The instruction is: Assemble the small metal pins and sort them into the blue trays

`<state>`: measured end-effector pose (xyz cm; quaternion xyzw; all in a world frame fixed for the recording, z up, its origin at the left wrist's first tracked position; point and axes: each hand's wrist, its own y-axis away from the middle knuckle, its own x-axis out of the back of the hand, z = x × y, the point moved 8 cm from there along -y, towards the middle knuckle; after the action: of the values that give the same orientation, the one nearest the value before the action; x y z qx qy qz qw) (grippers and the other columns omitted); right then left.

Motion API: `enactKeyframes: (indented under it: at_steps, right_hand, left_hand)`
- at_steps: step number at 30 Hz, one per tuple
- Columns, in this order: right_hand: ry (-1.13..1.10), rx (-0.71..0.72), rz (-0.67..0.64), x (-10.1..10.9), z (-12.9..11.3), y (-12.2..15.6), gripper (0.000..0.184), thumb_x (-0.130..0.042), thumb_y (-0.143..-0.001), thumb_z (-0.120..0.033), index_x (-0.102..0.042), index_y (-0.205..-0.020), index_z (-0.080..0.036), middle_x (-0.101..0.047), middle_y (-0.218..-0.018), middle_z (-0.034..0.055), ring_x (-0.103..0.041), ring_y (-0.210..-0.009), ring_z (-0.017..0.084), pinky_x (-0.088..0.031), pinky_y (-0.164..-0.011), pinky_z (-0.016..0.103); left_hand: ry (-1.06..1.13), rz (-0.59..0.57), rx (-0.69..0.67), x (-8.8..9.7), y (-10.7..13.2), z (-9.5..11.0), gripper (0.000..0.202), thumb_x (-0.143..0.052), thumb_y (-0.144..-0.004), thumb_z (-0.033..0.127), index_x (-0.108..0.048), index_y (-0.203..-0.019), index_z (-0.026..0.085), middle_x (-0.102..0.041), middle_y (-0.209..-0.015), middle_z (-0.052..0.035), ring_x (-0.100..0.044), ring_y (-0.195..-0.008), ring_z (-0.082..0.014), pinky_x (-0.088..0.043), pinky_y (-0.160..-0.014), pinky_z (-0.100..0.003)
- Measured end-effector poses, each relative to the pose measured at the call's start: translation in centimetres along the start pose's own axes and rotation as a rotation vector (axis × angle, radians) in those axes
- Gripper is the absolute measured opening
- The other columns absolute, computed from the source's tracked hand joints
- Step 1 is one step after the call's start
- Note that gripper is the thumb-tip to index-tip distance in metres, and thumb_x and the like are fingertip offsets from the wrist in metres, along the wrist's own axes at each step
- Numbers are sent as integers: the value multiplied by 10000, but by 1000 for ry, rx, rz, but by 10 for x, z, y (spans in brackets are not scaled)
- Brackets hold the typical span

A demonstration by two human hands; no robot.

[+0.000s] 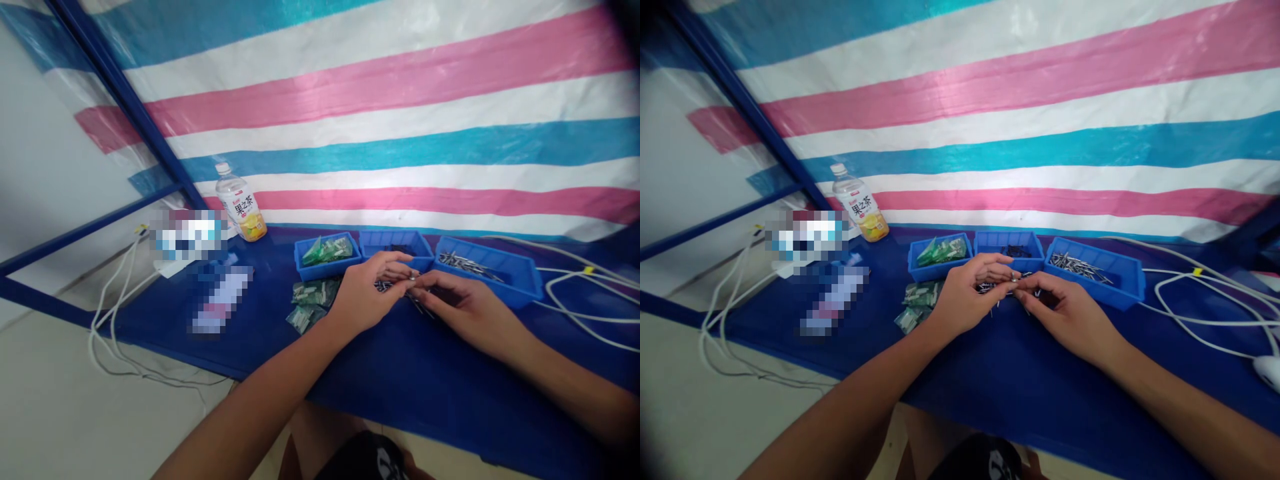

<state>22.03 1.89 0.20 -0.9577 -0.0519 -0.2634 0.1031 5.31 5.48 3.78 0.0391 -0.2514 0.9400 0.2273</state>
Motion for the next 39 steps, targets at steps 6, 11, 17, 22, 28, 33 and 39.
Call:
enactKeyframes:
  at_steps: [6,11,17,22,28,33,39]
  right_hand:
    - [-144,-93,29,0,-2,-1,437,-713,-964,-645,-791,-1094,-235,-724,-825,32,-605,-695,179,-485,-603,300]
    - [-256,-209,97,6,13,-1,465,-746,-930,-664,-770,-1117,-239,-664,-751,4,-508,-579,135,-384,-490,257]
    - [-356,-272,147,9,32,-1,434,-769,-922,-640,-768,-1093,-241,-703,-808,21,-541,-589,129,-383,-470,240]
    - [-480,-324,174,7,32,-2,392,-813,-900,-601,-754,-996,-226,-669,-794,15,-533,-606,114,-372,-462,214]
    - [-589,-340,241,10,28,-4,357,-862,-865,-554,-746,-911,-220,-640,-764,8,-504,-602,106,-373,-451,196]
    - [-710,-360,318,14,27,-3,319,-906,-824,-493,-772,-916,-218,-639,-770,14,-532,-628,116,-398,-446,185]
    - [-771,-400,420,21,29,0,349,-915,-790,-508,-784,-948,-227,-616,-720,1,-503,-583,111,-328,-391,171]
  left_hand:
    - [-191,-11,-28,4,-1,-5,340,-757,-965,269,-668,-1280,176,-801,-1205,-115,-784,-1111,-240,-644,-1014,-393]
    - [-568,-245,-148,-12,5,-15,257,-688,-1009,319,-728,-1217,174,-755,-1308,-137,-683,-1278,-307,-542,-1146,-482]
    - [-698,-410,-183,-23,10,-28,293,-645,-1030,281,-728,-1284,160,-765,-1289,-133,-689,-1235,-292,-536,-1120,-448]
    - [-717,-392,-170,-20,8,-29,223,-613,-1024,188,-770,-1182,182,-790,-1214,-93,-710,-1142,-262,-553,-1047,-401]
    - [-758,-360,-130,-16,6,-28,190,-618,-1021,196,-780,-1119,191,-814,-1150,-63,-722,-1095,-264,-538,-981,-414]
    - [-797,-312,-103,-13,6,-25,172,-630,-1001,168,-768,-1096,211,-825,-1116,-41,-731,-1083,-259,-493,-962,-428]
    - [-820,-327,-80,-13,5,-24,189,-617,-1001,164,-761,-1112,216,-821,-1142,-19,-726,-1061,-243,-484,-940,-418]
